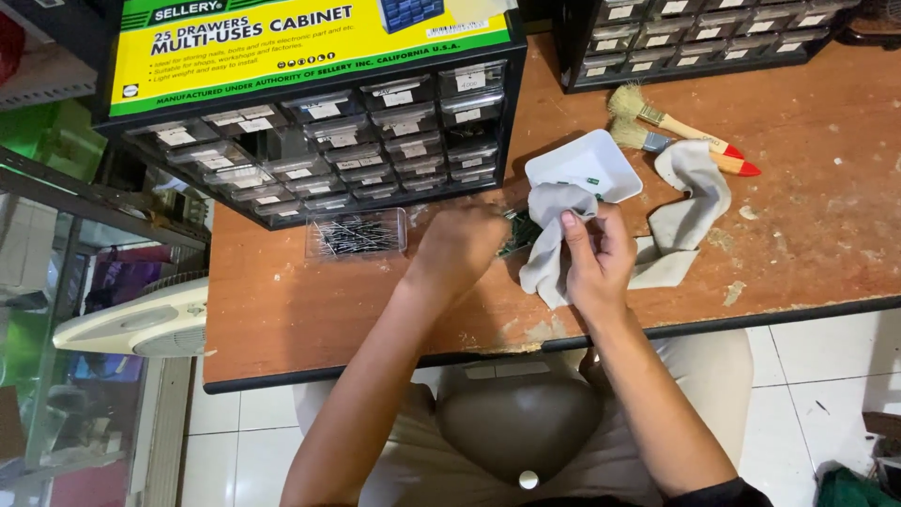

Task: Cleaning small green electronic pins with a cloth and sorting them into a tray on a workbench.

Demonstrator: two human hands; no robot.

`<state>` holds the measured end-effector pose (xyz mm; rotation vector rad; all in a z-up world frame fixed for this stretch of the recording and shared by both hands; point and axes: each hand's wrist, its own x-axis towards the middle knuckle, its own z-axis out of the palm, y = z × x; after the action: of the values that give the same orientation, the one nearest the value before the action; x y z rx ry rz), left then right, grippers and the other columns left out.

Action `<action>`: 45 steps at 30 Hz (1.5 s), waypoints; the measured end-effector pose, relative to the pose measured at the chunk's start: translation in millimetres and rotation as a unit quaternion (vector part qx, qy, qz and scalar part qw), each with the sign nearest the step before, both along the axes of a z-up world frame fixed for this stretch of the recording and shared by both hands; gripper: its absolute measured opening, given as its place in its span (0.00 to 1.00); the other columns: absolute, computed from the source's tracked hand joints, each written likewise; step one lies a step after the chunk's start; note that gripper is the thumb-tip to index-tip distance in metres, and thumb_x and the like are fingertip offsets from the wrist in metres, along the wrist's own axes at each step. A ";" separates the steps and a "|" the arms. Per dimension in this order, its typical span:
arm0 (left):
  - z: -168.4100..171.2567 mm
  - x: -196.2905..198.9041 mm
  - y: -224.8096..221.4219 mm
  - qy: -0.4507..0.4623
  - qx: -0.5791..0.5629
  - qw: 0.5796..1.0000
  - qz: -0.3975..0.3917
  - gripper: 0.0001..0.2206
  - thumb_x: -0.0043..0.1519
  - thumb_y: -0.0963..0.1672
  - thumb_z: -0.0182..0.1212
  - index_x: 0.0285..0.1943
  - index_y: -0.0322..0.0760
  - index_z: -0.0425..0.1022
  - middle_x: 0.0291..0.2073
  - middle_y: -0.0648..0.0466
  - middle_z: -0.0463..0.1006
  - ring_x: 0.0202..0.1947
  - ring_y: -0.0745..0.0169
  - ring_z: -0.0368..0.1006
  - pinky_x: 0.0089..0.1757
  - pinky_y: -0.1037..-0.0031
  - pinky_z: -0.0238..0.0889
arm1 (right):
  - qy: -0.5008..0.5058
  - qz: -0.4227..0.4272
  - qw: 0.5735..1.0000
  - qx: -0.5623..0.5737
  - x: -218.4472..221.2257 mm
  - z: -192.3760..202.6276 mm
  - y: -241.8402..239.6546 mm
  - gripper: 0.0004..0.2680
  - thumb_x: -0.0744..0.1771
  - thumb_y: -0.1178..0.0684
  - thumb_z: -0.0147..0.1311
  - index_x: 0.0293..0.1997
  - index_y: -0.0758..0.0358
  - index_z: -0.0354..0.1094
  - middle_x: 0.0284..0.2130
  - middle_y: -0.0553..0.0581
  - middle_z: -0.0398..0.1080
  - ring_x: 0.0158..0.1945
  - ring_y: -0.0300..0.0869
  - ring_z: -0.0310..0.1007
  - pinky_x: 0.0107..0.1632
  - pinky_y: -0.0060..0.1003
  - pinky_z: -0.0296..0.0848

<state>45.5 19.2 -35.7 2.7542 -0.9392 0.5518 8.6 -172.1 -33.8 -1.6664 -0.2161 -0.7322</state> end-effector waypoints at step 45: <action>56.5 -40.4 10.0 0.159 -0.466 0.870 -0.011 0.03 0.63 0.40 0.66 0.44 0.41 0.79 0.43 0.51 0.81 0.46 0.44 0.79 0.48 0.57 0.72 | 0.026 0.140 0.989 -0.049 6.9 -14.6 -3.8 0.04 0.69 0.64 0.56 0.35 0.73 0.71 0.29 0.63 0.69 0.33 0.44 0.66 0.40 0.43 0.67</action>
<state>5.1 29.2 20.8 1.8602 -0.4337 0.3784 15.5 -175.9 -48.4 -1.7013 -0.4461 -0.4724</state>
